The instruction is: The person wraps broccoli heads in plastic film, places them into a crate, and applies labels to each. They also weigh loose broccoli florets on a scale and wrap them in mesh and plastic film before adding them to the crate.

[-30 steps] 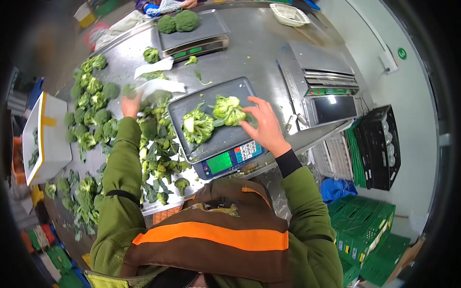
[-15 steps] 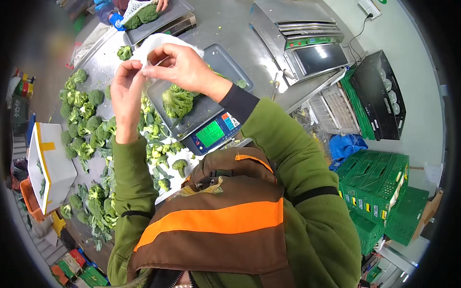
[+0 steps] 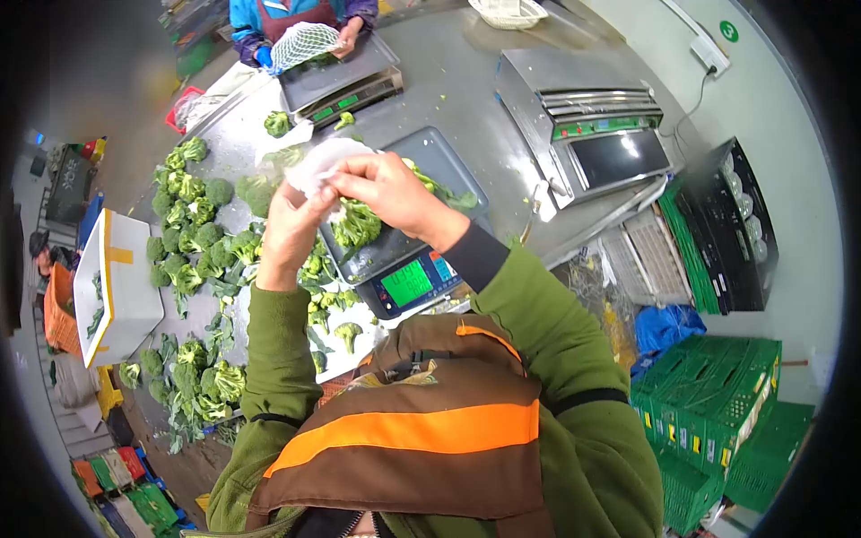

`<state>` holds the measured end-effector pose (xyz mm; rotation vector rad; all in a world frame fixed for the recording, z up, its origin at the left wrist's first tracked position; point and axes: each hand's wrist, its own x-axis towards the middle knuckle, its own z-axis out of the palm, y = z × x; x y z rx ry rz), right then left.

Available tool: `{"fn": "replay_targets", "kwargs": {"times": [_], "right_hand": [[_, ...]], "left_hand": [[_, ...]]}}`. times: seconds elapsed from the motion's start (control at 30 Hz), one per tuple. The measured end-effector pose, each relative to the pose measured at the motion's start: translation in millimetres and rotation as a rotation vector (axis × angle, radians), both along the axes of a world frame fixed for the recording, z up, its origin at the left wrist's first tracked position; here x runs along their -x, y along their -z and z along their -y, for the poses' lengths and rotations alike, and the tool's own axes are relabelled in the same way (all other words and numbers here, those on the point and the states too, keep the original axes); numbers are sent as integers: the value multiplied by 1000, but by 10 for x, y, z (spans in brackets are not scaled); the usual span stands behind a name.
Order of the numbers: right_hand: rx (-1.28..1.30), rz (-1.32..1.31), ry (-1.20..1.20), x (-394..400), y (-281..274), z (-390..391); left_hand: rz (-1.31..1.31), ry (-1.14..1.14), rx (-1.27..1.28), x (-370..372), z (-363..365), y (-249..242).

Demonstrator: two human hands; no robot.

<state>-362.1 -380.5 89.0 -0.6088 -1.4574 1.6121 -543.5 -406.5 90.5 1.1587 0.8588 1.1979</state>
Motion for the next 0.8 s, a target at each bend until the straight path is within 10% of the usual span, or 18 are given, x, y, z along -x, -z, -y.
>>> {"fn": "replay_targets", "kwargs": {"times": [0.23, 0.37, 0.43, 0.5, 0.57, 0.63, 0.7, 0.8], "right_hand": [[-48, 65, 170, 2, 123, 143], [168, -106, 417, 51, 403, 164], [164, -20, 386, 83, 386, 305], [-6, -95, 193, 236, 15, 720], [-128, -112, -235, 257, -279, 1011], [-448, -15, -39, 286, -224, 943], [-200, 352, 246, 177, -85, 718], [-806, 471, 448, -83, 517, 248]], "left_hand": [[174, 42, 116, 175, 50, 328], [1131, -233, 376, 448, -179, 564], [832, -494, 61, 327, -106, 411], [-141, -923, -243, 19, 22, 201], [-303, -817, -384, -70, 64, 312], [-59, -715, -301, -225, 135, 234], [224, -540, -140, -312, 254, 131], [-145, -280, -223, -526, 420, 167]]}}
